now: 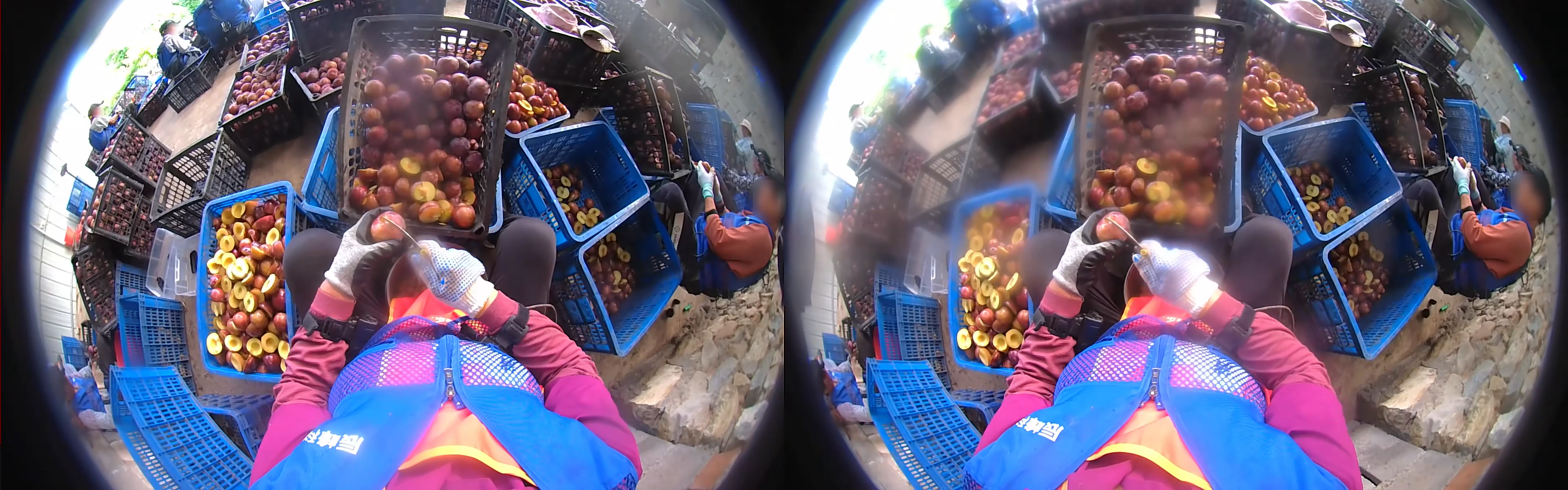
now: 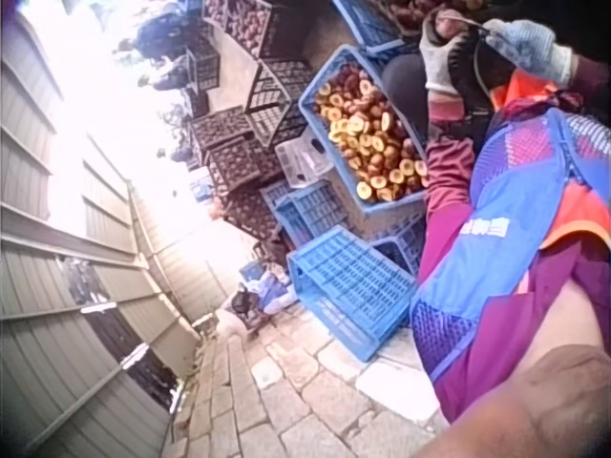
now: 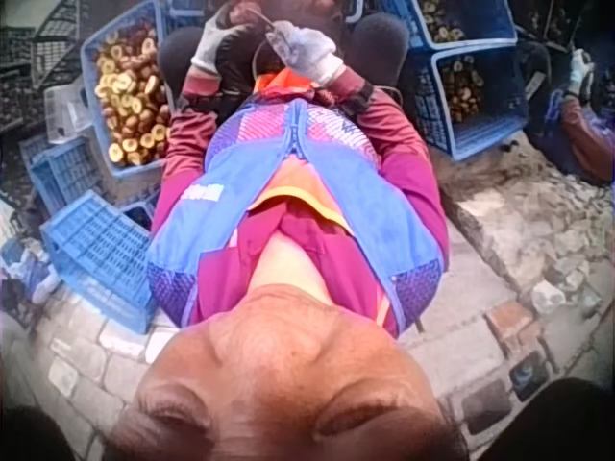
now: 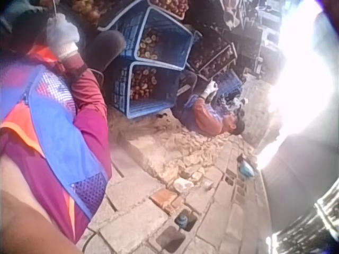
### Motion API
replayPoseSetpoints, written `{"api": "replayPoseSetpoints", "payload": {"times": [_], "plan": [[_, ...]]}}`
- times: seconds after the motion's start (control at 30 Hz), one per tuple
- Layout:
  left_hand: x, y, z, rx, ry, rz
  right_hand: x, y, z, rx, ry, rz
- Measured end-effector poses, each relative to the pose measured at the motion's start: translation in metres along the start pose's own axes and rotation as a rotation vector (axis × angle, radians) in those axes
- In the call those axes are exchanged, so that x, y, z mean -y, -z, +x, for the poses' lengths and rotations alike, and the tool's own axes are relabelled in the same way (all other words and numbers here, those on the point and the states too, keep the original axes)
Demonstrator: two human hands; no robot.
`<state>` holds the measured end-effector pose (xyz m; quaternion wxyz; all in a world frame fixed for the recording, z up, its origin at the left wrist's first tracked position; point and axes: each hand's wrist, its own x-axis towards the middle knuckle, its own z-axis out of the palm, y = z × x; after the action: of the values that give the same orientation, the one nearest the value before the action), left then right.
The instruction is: Cutting and sorting plums into crates in an outdoor or semi-outdoor agricultural processing area.
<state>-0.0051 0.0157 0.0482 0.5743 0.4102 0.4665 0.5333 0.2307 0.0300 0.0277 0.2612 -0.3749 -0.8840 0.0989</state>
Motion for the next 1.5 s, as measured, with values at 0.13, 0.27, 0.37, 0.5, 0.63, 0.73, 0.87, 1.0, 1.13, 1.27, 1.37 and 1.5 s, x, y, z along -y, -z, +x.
{"api": "replayPoseSetpoints", "payload": {"times": [0.13,0.27,0.37,0.5,0.63,0.73,0.87,1.0,1.13,1.27,1.37,1.5], "plan": [[0.015,-0.002,0.004,0.034,-0.019,0.017,-0.013,-0.025,-0.011,0.028,-0.039,0.040],[0.040,-0.012,0.005,-0.028,0.060,-0.512,-0.006,-0.026,-0.006,0.064,-0.079,0.032],[0.059,-0.015,0.013,-0.023,0.113,-0.925,0.001,-0.018,-0.002,0.105,-0.103,0.008],[0.082,0.004,0.024,-0.148,-0.142,-0.162,0.005,-0.017,-0.004,0.103,-0.110,0.045],[0.081,-0.002,0.026,-0.326,-0.342,0.432,-0.008,-0.034,-0.003,0.091,-0.066,0.063],[0.077,-0.013,0.020,-0.288,-0.193,0.222,-0.009,-0.041,0.005,0.136,-0.082,0.041],[0.101,0.002,0.023,-0.380,-0.031,0.030,-0.001,-0.037,0.006,0.255,-0.121,-0.026],[0.060,-0.022,0.017,-0.367,0.327,-0.557,-0.006,-0.018,0.007,0.324,-0.164,-0.036],[0.044,-0.006,0.011,-0.359,0.493,-0.859,-0.017,-0.011,-0.006,0.331,-0.130,-0.022],[0.008,-0.032,0.005,-0.379,0.189,-0.640,-0.031,-0.012,0.007,-0.074,-0.158,0.340],[0.014,-0.025,-0.003,-0.179,0.062,-0.474,-0.035,0.009,0.037,-0.149,0.021,0.451],[0.025,-0.032,-0.001,-0.071,-0.197,0.235,-0.029,-0.017,0.044,0.043,-0.162,0.537]]}}
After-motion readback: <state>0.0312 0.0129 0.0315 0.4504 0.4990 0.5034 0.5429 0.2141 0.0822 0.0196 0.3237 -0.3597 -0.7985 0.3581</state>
